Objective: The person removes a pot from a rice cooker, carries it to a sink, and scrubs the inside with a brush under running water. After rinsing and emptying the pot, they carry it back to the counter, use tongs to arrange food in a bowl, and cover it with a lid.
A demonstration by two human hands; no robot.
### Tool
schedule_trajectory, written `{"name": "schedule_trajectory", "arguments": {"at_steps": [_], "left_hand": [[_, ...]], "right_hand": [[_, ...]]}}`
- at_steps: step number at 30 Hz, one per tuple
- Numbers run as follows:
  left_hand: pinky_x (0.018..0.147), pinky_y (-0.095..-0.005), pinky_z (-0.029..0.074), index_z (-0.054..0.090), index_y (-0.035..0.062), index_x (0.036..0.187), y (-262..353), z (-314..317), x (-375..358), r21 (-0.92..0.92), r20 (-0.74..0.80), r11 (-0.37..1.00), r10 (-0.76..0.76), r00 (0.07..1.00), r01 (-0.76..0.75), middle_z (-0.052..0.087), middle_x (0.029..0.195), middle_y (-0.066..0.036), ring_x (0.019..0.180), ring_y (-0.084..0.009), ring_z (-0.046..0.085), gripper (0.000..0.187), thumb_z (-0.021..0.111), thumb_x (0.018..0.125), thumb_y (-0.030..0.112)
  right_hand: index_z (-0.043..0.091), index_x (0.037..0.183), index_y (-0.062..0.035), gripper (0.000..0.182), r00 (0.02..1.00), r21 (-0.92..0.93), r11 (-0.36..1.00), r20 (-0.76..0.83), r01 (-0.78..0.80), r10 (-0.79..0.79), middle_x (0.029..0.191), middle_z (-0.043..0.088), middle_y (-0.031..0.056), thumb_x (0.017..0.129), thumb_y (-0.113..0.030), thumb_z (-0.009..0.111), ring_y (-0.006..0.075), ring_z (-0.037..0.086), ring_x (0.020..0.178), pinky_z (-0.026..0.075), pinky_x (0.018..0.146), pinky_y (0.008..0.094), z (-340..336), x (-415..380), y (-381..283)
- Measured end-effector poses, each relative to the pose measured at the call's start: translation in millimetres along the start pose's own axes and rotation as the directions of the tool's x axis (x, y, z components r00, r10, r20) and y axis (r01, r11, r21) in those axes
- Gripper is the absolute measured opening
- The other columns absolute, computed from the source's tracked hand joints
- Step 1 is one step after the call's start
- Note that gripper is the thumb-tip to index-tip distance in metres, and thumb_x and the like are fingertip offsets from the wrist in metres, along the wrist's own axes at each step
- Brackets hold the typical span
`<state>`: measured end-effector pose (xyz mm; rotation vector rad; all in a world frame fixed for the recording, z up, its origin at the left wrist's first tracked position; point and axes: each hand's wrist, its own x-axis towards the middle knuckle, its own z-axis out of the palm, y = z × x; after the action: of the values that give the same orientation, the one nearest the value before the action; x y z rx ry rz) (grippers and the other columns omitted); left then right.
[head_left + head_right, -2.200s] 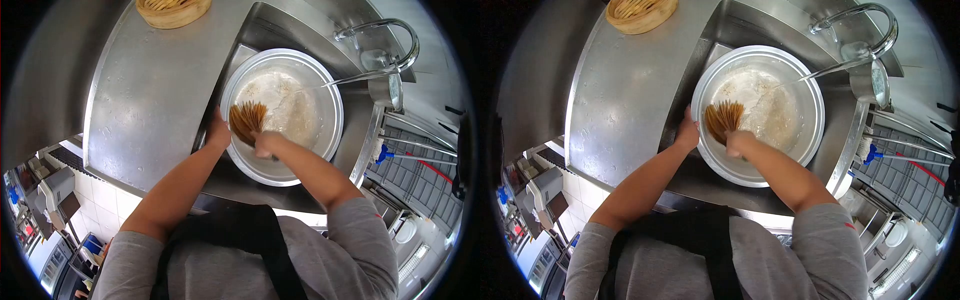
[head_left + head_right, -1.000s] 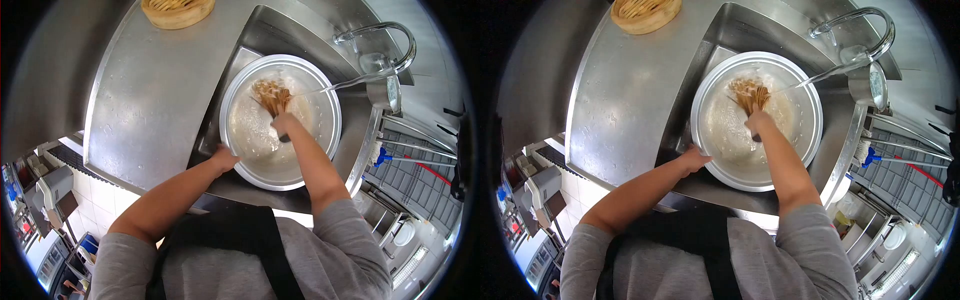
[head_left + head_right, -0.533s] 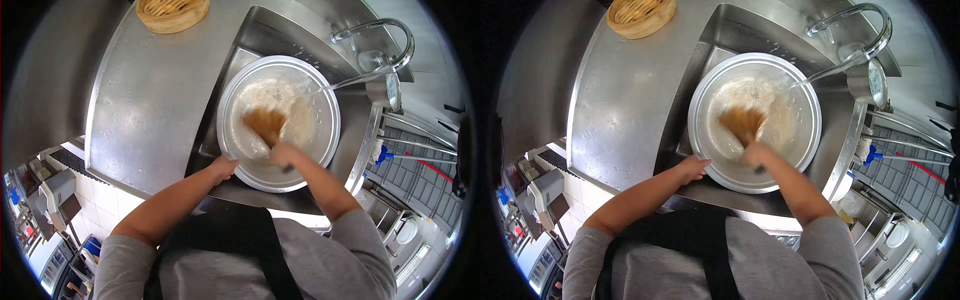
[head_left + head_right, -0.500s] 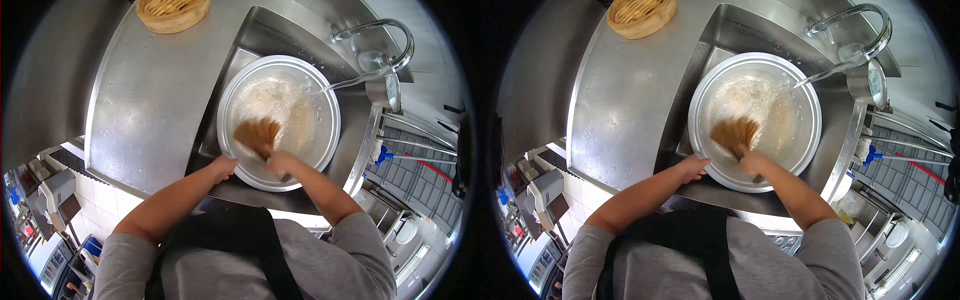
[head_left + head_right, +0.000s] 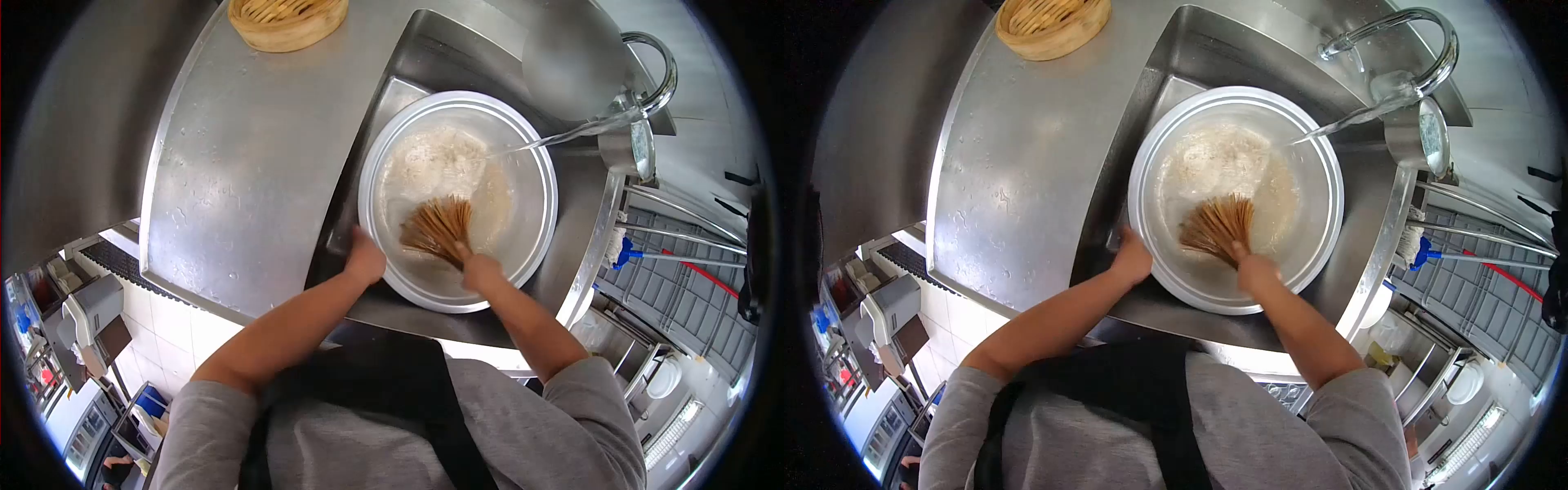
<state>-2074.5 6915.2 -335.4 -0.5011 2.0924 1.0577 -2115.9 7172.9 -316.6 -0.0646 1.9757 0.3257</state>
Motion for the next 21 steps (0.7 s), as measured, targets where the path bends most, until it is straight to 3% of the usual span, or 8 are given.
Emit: {"name": "schedule_trajectory", "arguments": {"at_steps": [5, 7, 9, 11, 13, 15, 18, 21], "left_hand": [[0.111, -0.0409, 0.029, 0.039, -0.0111, 0.132, -17.5, 28.8, -3.8, -0.221, 0.479, 0.921, -0.185, 0.858, 0.322, 0.047, 0.130, -0.030, 0.128, -0.0411, 0.041, 0.051, 0.049, 0.091, 0.017], [0.110, -0.0421, 0.031, 0.031, -0.0083, 0.140, 10.0, 5.5, 6.6, -0.202, -0.033, 0.963, -0.187, 0.982, 0.177, 0.043, 0.136, -0.032, 0.130, -0.0406, 0.041, 0.056, 0.048, 0.092, 0.013], [0.109, -0.0426, 0.034, 0.023, 0.0002, 0.147, 11.5, 1.8, 32.9, -0.106, -0.481, 0.994, -0.039, 0.876, -0.014, 0.040, 0.142, -0.027, 0.132, -0.0367, 0.042, 0.060, 0.046, 0.092, 0.007], [0.109, -0.0421, 0.034, 0.022, 0.0045, 0.149, 11.5, -9.1, 47.7, -0.200, -0.391, 0.979, -0.045, 0.919, -0.037, 0.038, 0.145, -0.024, 0.133, -0.0356, 0.041, 0.061, 0.046, 0.092, 0.004], [0.109, -0.0416, 0.034, 0.021, 0.0088, 0.150, 16.7, -22.7, 43.9, -0.292, -0.313, 0.955, -0.043, 0.949, -0.053, 0.035, 0.149, -0.020, 0.135, -0.0345, 0.039, 0.063, 0.045, 0.092, 0.001], [0.111, -0.0404, 0.032, 0.022, 0.0135, 0.150, 31.7, -39.0, 25.9, -0.334, -0.142, 0.939, -0.135, 0.981, 0.081, 0.035, 0.151, -0.015, 0.136, -0.0317, 0.037, 0.063, 0.044, 0.093, -0.001], [0.110, -0.0401, 0.033, 0.022, 0.0144, 0.151, 24.2, -32.8, 30.6, -0.347, -0.228, 0.938, -0.066, 0.971, -0.018, 0.036, 0.150, -0.015, 0.136, -0.0312, 0.039, 0.063, 0.044, 0.093, -0.001], [0.109, -0.0408, 0.034, 0.022, 0.0143, 0.150, 18.3, -24.5, 36.3, -0.314, -0.276, 0.949, -0.053, 0.960, -0.038, 0.039, 0.147, -0.016, 0.132, -0.0325, 0.042, 0.063, 0.044, 0.093, 0.000]], "right_hand": [[0.022, 0.152, -0.0256, 0.082, 0.992, 0.092, 0.987, 0.014, -0.129, 0.128, 0.127, 0.060, 0.0157, 0.082, -0.017, 0.065, 0.0348, 0.060, 0.115, 0.049, 0.093, 0.0460, -25.1, 82.1, 59.7], [0.023, 0.151, -0.0239, 0.081, 0.998, 0.128, 0.990, -0.031, -0.053, 0.057, 0.127, 0.061, 0.0159, 0.082, -0.017, 0.064, 0.0345, 0.060, 0.114, 0.049, 0.092, 0.0470, -15.5, 87.9, 45.4], [0.023, 0.151, -0.0223, 0.081, 0.996, -0.005, 0.996, 0.004, 0.094, -0.094, 0.126, 0.061, 0.0167, 0.082, -0.017, 0.063, 0.0336, 0.061, 0.113, 0.050, 0.091, 0.0472, -17.3, 10.4, -32.1], [0.023, 0.151, -0.0215, 0.080, 0.981, -0.104, 0.979, 0.097, 0.175, -0.166, 0.125, 0.061, 0.0173, 0.082, -0.016, 0.063, 0.0330, 0.061, 0.113, 0.051, 0.090, 0.0472, -22.6, -7.1, -52.8], [0.024, 0.151, -0.0221, 0.081, 0.986, -0.073, 0.987, -0.080, 0.140, -0.146, 0.126, 0.060, 0.0187, 0.081, -0.014, 0.064, 0.0310, 0.061, 0.113, 0.052, 0.088, 0.0474, -37.5, 32.7, -44.0], [0.024, 0.151, -0.0189, 0.081, 0.995, 0.288, 0.957, -0.081, -0.028, 0.053, 0.125, 0.060, 0.0215, 0.080, -0.013, 0.064, 0.0310, 0.061, 0.113, 0.051, 0.091, 0.0463, -97.1, 70.9, -29.1], [0.025, 0.150, -0.0122, 0.079, 0.993, 0.358, 0.928, -0.094, 0.101, -0.071, 0.125, 0.059, 0.0240, 0.080, -0.012, 0.063, 0.0326, 0.061, 0.113, 0.049, 0.093, 0.0445, -97.1, 66.4, -55.7], [0.009, 0.153, -0.0064, 0.094, 0.950, 0.008, 0.968, 0.189, 0.252, -0.249, 0.133, 0.052, 0.0268, 0.074, -0.005, 0.059, 0.0364, 0.055, 0.121, 0.043, 0.102, 0.0431, -44.8, 5.9, -108.9]]}}
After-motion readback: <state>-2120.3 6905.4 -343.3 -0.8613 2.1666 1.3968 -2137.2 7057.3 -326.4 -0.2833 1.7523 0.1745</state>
